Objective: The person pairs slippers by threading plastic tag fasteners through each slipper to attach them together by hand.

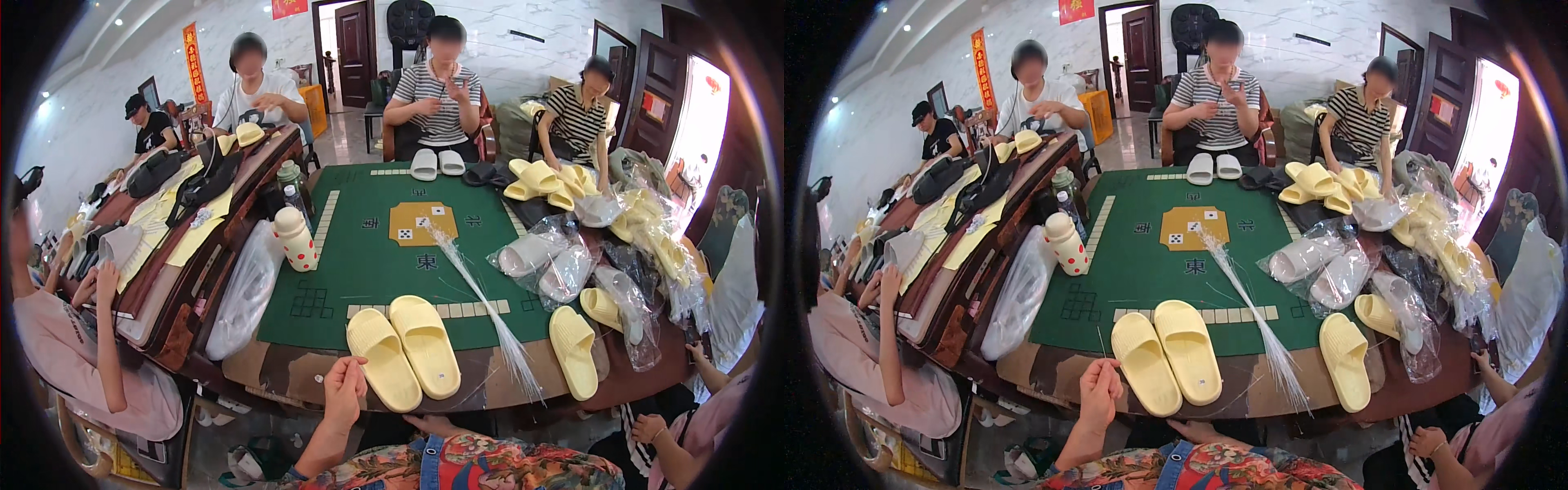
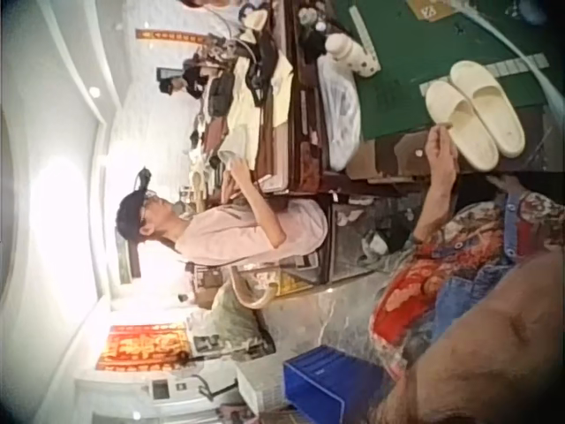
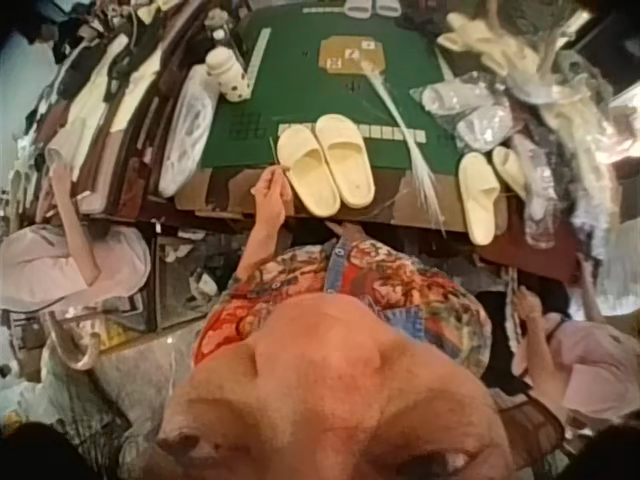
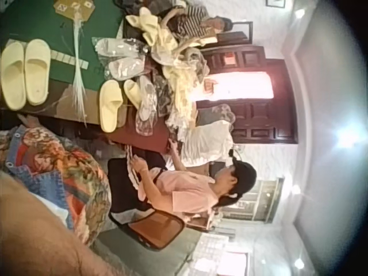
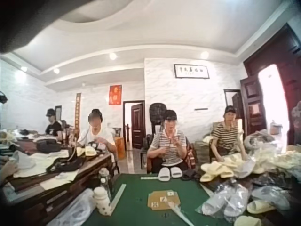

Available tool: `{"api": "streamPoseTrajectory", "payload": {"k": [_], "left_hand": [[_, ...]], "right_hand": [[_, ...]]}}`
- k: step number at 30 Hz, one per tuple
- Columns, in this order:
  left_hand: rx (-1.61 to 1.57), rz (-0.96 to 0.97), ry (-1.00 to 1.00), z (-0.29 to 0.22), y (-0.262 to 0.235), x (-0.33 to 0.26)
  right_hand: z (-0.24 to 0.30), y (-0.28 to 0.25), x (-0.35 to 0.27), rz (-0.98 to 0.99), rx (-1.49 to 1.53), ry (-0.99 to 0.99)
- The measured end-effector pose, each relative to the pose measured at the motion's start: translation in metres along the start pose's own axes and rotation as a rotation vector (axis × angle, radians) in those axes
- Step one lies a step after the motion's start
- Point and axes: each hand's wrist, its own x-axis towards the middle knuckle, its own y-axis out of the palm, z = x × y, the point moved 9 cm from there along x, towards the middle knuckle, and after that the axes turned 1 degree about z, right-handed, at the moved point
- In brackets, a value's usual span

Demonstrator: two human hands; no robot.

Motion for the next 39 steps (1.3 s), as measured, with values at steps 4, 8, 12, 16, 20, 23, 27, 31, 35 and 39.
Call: {"api": "streamPoseTrajectory", "payload": {"k": [4, 8, 12, 16, 20, 23, 27, 31, 35, 39], "left_hand": [[-0.093, 0.029, -0.054, 0.002, 0.015, 0.001], [0.160, -0.046, 0.131, -0.044, 0.008, 0.011], [-0.040, -0.026, 0.311, -0.089, 0.046, 0.046], [0.372, 0.157, 0.121, -0.027, 0.094, 0.038], [0.459, 0.355, 0.280, 0.000, 0.120, -0.008], [0.558, 0.396, 0.142, 0.022, 0.095, -0.020], [0.690, 0.401, -0.120, 0.037, 0.024, -0.041], [0.635, 0.250, -0.260, 0.045, -0.044, -0.057], [0.762, 0.038, -0.205, 0.030, -0.088, -0.062], [1.113, -0.052, -0.011, 0.001, -0.086, -0.048]], "right_hand": [[-0.015, 0.041, -0.029, 0.583, 0.497, 0.151], [0.129, -0.055, -0.036, 0.739, 0.155, 0.043], [0.202, -0.253, 0.007, -0.430, 0.443, -0.306], [0.213, -0.224, 0.023, -0.360, 0.448, -0.287], [0.190, -0.162, 0.013, -0.356, 0.273, -0.392], [0.144, -0.151, 0.017, -0.381, 0.735, -0.155], [0.125, -0.227, 0.011, -0.554, 1.646, -0.222], [0.111, -0.235, 0.006, -0.497, 0.752, -0.042], [0.101, -0.202, 0.017, -0.490, 0.375, 0.033], [0.082, -0.187, 0.022, -0.474, 0.261, 0.081]]}}
